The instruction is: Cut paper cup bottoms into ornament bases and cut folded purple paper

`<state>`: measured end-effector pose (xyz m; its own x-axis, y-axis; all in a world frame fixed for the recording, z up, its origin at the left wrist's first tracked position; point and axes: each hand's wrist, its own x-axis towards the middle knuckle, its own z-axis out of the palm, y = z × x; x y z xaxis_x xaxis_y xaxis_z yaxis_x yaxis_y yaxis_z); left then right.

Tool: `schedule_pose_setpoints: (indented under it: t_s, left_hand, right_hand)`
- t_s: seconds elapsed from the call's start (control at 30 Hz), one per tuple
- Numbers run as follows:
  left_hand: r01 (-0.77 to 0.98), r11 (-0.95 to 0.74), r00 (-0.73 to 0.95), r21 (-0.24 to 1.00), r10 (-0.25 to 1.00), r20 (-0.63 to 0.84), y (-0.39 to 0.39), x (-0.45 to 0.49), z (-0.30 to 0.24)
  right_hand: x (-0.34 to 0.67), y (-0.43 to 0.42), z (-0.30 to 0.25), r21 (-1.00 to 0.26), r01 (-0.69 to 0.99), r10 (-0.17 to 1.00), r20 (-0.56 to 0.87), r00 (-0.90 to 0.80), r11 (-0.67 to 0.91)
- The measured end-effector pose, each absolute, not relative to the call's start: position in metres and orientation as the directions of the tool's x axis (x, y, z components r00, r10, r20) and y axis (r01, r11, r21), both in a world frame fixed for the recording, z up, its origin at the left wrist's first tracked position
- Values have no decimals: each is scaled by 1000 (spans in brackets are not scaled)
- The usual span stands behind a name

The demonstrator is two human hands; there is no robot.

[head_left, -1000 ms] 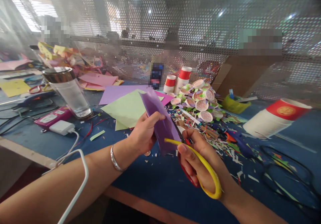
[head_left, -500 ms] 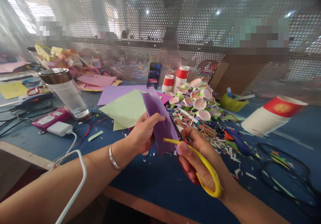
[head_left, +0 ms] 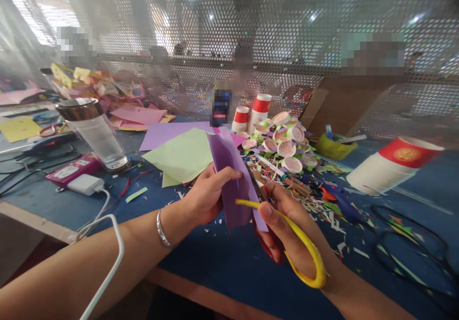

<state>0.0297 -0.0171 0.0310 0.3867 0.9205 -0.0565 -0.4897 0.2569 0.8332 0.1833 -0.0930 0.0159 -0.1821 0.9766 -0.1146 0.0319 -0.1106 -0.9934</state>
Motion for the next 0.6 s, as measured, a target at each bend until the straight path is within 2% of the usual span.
schedule_pose_setpoints:
  t_s: [0.6]
  left_hand:
    - [-468, 272, 423, 841, 904, -57, -17, 29, 31]
  right_hand:
    - [181, -91, 18, -993, 39, 982, -114, -148, -109]
